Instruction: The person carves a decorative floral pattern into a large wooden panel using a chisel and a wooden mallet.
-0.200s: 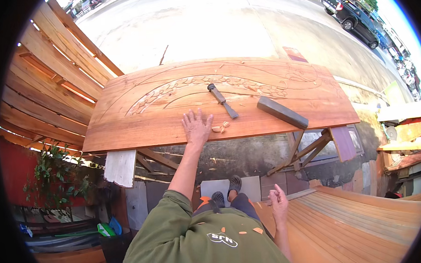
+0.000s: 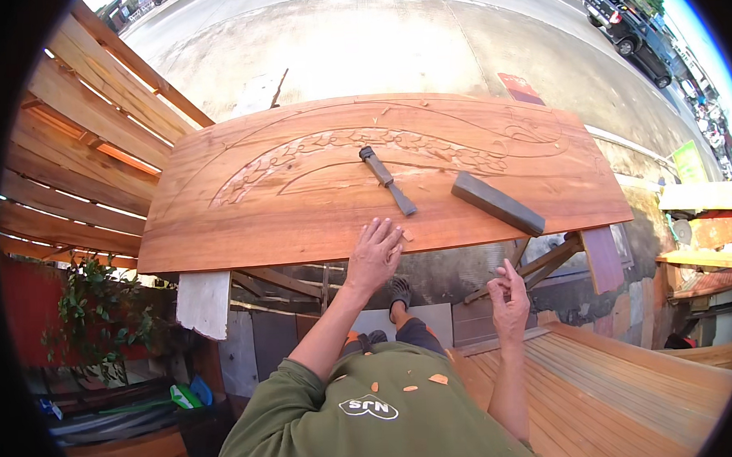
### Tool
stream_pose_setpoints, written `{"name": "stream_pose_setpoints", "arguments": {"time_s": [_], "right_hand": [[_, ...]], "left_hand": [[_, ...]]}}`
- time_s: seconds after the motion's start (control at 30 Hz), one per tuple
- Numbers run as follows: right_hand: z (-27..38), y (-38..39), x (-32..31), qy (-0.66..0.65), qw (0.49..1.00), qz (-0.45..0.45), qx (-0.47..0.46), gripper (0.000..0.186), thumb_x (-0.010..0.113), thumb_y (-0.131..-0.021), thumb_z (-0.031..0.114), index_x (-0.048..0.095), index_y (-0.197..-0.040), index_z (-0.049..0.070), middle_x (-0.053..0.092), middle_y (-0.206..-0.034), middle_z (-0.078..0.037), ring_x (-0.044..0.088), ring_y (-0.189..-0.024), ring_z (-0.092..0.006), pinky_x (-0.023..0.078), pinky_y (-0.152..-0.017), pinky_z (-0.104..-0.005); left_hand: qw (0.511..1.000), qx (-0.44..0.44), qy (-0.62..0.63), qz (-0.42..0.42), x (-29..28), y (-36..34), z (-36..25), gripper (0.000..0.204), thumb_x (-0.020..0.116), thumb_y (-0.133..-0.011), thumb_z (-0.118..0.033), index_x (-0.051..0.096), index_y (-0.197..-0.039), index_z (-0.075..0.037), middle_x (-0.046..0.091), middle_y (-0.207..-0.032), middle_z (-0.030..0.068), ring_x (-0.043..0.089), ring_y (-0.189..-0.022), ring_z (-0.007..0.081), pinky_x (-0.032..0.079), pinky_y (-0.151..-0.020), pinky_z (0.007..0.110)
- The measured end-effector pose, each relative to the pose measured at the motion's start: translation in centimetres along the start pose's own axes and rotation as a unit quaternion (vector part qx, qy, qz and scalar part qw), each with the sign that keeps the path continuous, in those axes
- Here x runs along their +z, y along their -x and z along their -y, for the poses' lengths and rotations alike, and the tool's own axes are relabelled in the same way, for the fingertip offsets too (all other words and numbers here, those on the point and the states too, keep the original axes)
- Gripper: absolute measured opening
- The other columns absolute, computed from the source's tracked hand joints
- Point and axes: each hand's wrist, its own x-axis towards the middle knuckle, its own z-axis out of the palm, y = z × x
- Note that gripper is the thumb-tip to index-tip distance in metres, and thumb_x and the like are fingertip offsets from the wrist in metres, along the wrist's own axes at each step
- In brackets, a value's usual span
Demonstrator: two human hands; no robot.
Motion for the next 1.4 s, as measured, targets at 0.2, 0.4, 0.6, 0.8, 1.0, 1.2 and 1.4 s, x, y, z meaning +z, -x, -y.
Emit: {"name": "stream_pose_setpoints", "arguments": {"time_s": [0.2,0.4,0.6,0.8,1.0,1.2,1.4], "right_hand": [[-4.8,-11.9,-2.3,0.382,0.905,0.012,-0.185,0.077,0.085,-0.096,0.037,0.054,-0.162,0.009,0.062,-0.15,-0.018,0.06,-0.135,-0.0381,0.046,-0.116,-0.053],[-8.2,-17.6,-2.0,0.463,0.866,0.148,-0.116,0.091,0.091,-0.087,0.041,0.051,-0.164,0.015,0.062,-0.147,-0.018,0.058,-0.136,-0.0386,0.046,-0.117,-0.0526],[-6.3,-21.0,-0.8,0.436,0.875,0.212,0.006,0.083,0.096,-0.08,0.04,0.062,-0.151,0.012,0.072,-0.13,-0.016,0.067,-0.123,-0.0384,0.052,-0.107,-0.0527],[-3.5,-14.6,0.7,0.237,0.963,0.013,0.129,0.064,0.088,-0.096,0.039,0.063,-0.142,0.001,0.073,-0.116,-0.012,0.073,-0.104,-0.0293,0.06,-0.091,-0.0448],[-0.6,-5.7,1.8,-0.455,0.807,-0.142,0.348,0.055,0.076,-0.107,0.028,0.056,-0.15,-0.001,0.068,-0.114,-0.012,0.068,-0.099,-0.0216,0.062,-0.088,-0.0361],[5.1,-4.1,3.9,-0.384,0.851,-0.218,0.285,0.065,0.078,-0.101,0.014,0.047,-0.157,0.001,0.065,-0.123,-0.012,0.066,-0.11,-0.0215,0.062,-0.089,-0.0375],[7.3,-3.3,5.7,-0.193,0.955,-0.176,0.139,0.056,0.09,-0.09,0.019,0.061,-0.134,0.0,0.067,-0.119,-0.011,0.066,-0.104,-0.0193,0.057,-0.087,-0.0348]], "left_hand": [[0.995,-0.046,-0.08,0.023,-5.4,14.1,2.1,0.046,0.076,-0.098,-0.03,0.075,-0.14,-0.013,0.061,-0.162,0.0118,0.046,-0.159,0.0367,0.032,-0.131,0.06],[0.968,-0.22,-0.079,-0.091,-12.7,12.6,0.6,0.051,0.075,-0.096,-0.04,0.075,-0.136,-0.008,0.067,-0.142,0.0194,0.055,-0.136,0.0433,0.04,-0.12,0.058],[0.966,-0.208,0.139,-0.069,-4.6,-6.7,2.1,0.068,0.076,-0.104,-0.029,0.052,-0.163,-0.005,0.076,-0.118,0.0199,0.074,-0.099,0.0372,0.06,-0.087,0.051],[0.959,-0.249,0.042,0.125,1.3,-20.0,4.8,0.097,0.071,-0.104,-0.039,0.016,-0.179,-0.009,0.069,-0.111,0.0267,0.075,-0.096,0.0431,0.062,-0.083,0.052],[0.971,-0.159,0.172,0.048,3.7,-20.2,5.3,0.101,0.072,-0.092,-0.016,0.02,-0.178,-0.008,0.065,-0.107,0.0245,0.071,-0.091,0.0418,0.06,-0.082,0.052],[0.928,0.056,0.365,0.044,0.2,-19.8,1.3,0.054,0.078,-0.084,-0.008,0.06,-0.134,-0.002,0.06,-0.104,0.0181,0.065,-0.095,0.0386,0.055,-0.081,0.05],[0.875,0.337,0.338,0.078,-1.3,-16.0,0.4,0.039,0.084,-0.077,-0.015,0.062,-0.11,-0.013,0.057,-0.1,0.0081,0.061,-0.093,0.029,0.048,-0.077,0.042]]}}
